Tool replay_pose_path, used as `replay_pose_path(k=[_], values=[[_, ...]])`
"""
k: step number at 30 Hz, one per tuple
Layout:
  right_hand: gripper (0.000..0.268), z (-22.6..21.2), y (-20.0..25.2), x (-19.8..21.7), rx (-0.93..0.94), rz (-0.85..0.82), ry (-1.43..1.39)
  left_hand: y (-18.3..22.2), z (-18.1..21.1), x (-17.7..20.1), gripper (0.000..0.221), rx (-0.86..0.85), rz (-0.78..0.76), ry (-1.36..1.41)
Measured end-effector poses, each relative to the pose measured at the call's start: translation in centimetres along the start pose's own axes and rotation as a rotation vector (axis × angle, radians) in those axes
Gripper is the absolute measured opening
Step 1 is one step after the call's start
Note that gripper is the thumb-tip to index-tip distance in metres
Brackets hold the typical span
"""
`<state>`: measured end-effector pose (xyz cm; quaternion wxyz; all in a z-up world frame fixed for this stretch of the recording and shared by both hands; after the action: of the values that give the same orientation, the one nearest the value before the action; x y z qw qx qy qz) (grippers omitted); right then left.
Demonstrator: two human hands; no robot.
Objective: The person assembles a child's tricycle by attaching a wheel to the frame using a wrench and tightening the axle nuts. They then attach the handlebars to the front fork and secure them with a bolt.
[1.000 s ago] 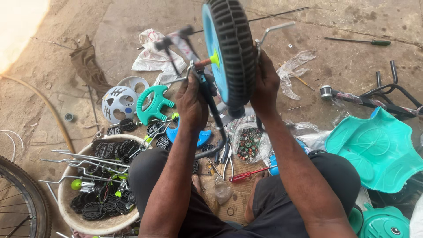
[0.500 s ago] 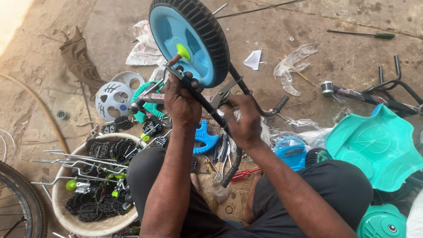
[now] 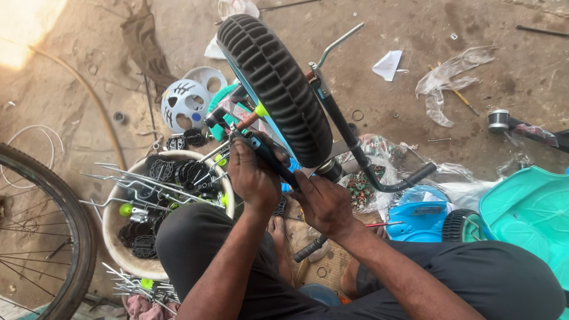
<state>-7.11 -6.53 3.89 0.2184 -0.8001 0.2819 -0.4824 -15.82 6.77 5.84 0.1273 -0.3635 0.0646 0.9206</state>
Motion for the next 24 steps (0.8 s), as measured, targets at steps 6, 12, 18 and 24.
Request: replay_pose_path(k=[6,12,18,24], values=[[0.061,-0.2,0.1,0.0,0.021,0.039,0.013,0.0,-0.3,0.4,0.035,-0.404,-0.031,-0.515],[0.057,-0.5,-0.1,0.2,-0.009,0.097,0.041,-0.3,-0.9,-0.1,0.041,0.182,0.021,0.0],[0.057,-0.1,-0.3,0.0,-0.011,0.102,0.048,0.2,-2.5,0.8,0.05,0.372,-0.042,0.285],[0.059,0.1,-1.5,0.5,-0.073,0.041,-0.012,-0.3,-2.4,0.8,0.053,0.317,0.011,0.172]])
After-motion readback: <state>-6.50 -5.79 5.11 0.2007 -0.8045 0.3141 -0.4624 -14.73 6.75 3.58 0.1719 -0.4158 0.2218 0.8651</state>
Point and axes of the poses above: each hand's wrist, its own y-axis away from the middle knuckle, its own x-axis out of the back of the hand, z = x × y, the point moved 1 cm from there along -y, towards the middle knuckle, and after that the axes turned 9 degrees about z, right-handed, at the moved point
